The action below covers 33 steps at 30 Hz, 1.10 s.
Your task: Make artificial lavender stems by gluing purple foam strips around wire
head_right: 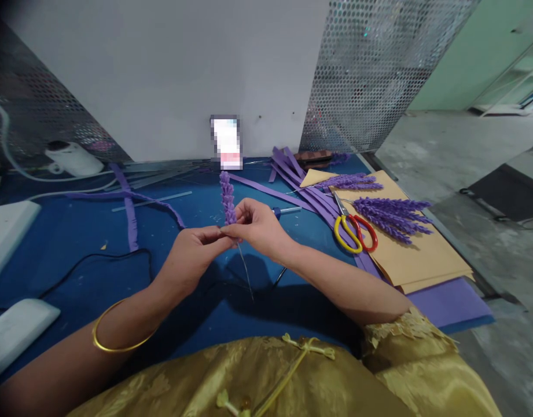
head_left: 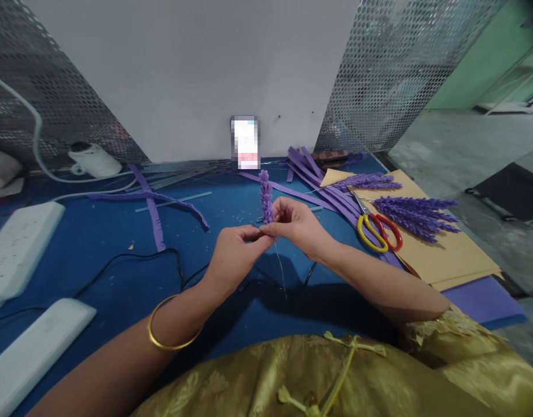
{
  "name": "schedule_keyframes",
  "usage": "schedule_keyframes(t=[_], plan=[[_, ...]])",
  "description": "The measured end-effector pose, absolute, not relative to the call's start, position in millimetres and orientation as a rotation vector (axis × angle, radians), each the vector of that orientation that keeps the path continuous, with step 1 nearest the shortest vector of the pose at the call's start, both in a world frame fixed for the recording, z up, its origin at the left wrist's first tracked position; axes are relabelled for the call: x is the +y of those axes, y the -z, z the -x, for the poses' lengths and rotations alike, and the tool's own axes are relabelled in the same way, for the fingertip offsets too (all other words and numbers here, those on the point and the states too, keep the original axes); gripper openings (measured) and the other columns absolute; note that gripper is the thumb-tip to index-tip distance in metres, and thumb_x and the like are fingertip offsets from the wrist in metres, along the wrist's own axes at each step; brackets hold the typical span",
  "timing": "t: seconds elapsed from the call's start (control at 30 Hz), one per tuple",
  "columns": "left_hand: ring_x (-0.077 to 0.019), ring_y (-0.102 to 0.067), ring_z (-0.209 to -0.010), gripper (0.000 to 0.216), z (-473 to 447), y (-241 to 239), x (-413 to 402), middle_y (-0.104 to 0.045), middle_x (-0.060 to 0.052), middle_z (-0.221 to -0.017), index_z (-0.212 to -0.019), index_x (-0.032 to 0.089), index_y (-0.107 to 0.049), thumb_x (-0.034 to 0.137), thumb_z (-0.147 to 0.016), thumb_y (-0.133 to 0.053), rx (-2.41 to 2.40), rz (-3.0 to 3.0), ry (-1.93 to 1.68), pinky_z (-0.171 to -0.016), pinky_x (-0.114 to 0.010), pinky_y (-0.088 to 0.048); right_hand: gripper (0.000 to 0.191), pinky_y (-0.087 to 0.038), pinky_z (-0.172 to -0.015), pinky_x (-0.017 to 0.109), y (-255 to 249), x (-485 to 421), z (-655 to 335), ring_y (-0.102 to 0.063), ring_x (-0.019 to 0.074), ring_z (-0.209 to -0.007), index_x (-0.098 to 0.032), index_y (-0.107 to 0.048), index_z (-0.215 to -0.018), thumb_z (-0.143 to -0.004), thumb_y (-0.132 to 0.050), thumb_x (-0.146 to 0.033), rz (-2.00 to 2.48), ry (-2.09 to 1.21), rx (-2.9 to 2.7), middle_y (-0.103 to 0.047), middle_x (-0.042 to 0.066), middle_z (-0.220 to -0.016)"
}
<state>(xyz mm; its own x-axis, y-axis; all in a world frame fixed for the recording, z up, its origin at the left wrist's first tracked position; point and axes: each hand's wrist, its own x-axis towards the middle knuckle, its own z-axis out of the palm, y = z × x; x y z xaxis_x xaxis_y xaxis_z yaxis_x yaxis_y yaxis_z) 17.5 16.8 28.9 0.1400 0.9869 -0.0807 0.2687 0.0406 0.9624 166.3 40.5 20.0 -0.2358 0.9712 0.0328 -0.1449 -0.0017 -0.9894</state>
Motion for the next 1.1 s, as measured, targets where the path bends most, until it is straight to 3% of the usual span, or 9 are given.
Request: schedule_keyframes(t=[0.23,0.43,0.53,0.67,0.9,1.1], plan=[[-0.0200,-0.061,-0.079,0.013,-18.5,-29.9,16.0,-0.069,0.001,-0.066,-0.067,0.019,-0.077,0.030,-0.070,-0.070,1.284,-1.383,-0.915,-0.076,-0.029,-0.043,0.035,-0.044,-0.052,0.024,-19.2,40.0,-165.6,-0.054,0.0094,-0.052,-0.020,-0.049,-0.069,-0.063,-0.083,-0.024,0.960,-1.416,-1.273,-0.055,-0.007,-0.058],[-0.0169,-0.058,-0.070,0.014,-13.4,-30.7,20.1,-0.069,-0.002,-0.066,-0.064,0.019,-0.076,0.033,-0.067,-0.075,1.189,-1.182,-0.871,-0.065,-0.028,-0.041,0.026,-0.043,-0.053,0.022,-26.4,43.4,-172.8,-0.054,0.0085,-0.054,-0.017,-0.059,-0.078,-0.070,-0.081,-0.030,0.859,-1.565,-1.310,-0.060,-0.005,-0.062],[-0.0182,-0.060,-0.077,0.018,-9.9,-34.0,22.6,-0.072,-0.006,-0.075,-0.065,0.018,-0.077,0.035,-0.069,-0.076,1.070,-1.081,-0.852,-0.072,-0.029,-0.044,0.025,-0.044,-0.056,0.023,-30.6,49.2,-181.7,-0.058,0.0095,-0.061,-0.016,-0.068,-0.091,-0.074,-0.077,-0.032,0.738,-1.743,-1.341,-0.068,0.000,-0.076],[-0.0170,-0.058,-0.073,0.016,-7.7,-36.9,23.4,-0.070,-0.005,-0.071,-0.063,0.017,-0.076,0.032,-0.066,-0.077,1.023,-1.020,-0.845,-0.073,-0.030,-0.044,0.034,-0.046,-0.057,0.022,-28.2,55.7,-188.2,-0.065,0.0127,-0.073,-0.018,-0.070,-0.101,-0.070,-0.081,-0.025,0.624,-1.844,-1.360,-0.074,0.005,-0.097],[-0.0200,-0.063,-0.077,0.017,-6.1,-36.0,24.4,-0.074,-0.007,-0.076,-0.069,0.018,-0.078,0.035,-0.070,-0.075,0.982,-1.014,-0.800,-0.075,-0.031,-0.045,0.027,-0.039,-0.048,0.019,-23.3,57.4,-187.6,-0.059,0.0089,-0.059,-0.018,-0.070,-0.088,-0.067,-0.084,-0.028,0.679,-1.779,-1.313,-0.071,0.000,-0.077],[-0.0254,-0.067,-0.088,0.018,-4.9,-40.2,26.0,-0.076,-0.009,-0.079,-0.070,0.019,-0.079,0.034,-0.071,-0.071,1.009,-1.087,-0.764,-0.079,-0.032,-0.047,0.028,-0.038,-0.049,0.020,-25.4,57.8,-190.5,-0.057,0.0090,-0.058,-0.018,-0.070,-0.087,-0.066,-0.084,-0.029,0.708,-1.769,-1.308,-0.072,0.000,-0.078]])
